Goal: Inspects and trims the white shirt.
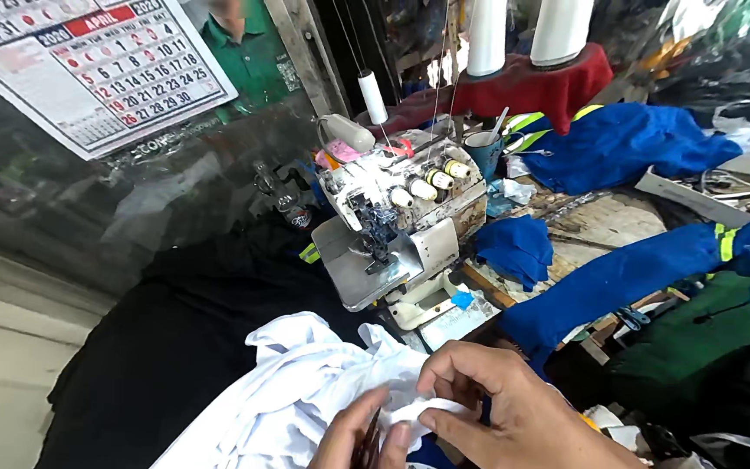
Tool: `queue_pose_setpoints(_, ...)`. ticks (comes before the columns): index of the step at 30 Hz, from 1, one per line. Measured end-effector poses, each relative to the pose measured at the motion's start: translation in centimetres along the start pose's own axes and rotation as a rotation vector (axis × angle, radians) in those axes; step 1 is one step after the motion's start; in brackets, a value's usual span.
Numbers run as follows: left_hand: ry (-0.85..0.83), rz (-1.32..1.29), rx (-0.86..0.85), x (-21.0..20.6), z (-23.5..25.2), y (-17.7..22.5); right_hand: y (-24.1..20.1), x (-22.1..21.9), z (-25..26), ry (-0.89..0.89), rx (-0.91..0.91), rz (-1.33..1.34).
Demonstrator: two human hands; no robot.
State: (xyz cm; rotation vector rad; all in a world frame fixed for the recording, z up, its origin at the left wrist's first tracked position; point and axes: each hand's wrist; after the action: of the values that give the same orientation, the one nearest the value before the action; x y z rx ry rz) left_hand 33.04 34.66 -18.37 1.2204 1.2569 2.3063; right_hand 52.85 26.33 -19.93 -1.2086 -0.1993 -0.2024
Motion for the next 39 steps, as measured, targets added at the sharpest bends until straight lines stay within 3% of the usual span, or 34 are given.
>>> queue_pose_setpoints(5, 0.078, 0.132, -0.047, -0.2, 0.1, -0.5, 0.9, 0.3, -0.8, 0.084, 0.018, -0.293)
queue_pose_setpoints(8, 0.164, 0.214, -0.120, -0.9, -0.2, -1.0, 2.0, 0.4, -1.6, 0.222, 0.131, -0.473)
queue_pose_setpoints(14, 0.207, 0.227, -0.148, -1.8, -0.3, -1.5, 3.3, 0.2, -2.1, 0.288, 0.249, -0.546)
queue_pose_setpoints(20, 0.124, 0.173, -0.129, -1.0, 0.5, -1.7, 2.9, 0.6, -2.0, 0.153, 0.145, -0.315)
queue_pose_setpoints(24, -0.023, 0.108, -0.071, 0.8, 1.7, -0.7, 2.8, 1.2, -1.7, 0.016, 0.080, 0.097)
queue_pose_setpoints(27, -0.037, 0.129, -0.049, 1.3, 3.1, -0.3, 2.3, 1.3, -1.2, -0.051, 0.073, 0.339)
queue_pose_setpoints(39, 0.042, 0.048, -0.003, 1.4, 3.3, -0.9, 1.7, 0.8, -0.7, -0.031, 0.067, 0.405)
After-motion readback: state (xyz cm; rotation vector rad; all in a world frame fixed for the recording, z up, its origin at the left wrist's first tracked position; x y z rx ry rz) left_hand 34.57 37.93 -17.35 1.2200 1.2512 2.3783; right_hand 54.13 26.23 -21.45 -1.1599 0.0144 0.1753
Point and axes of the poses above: each hand's wrist, its own z-axis towards the middle knuckle, its own x-axis out of the back of the hand, y = z × x, and after that the axes turned 15 degrees about -y, right-handed
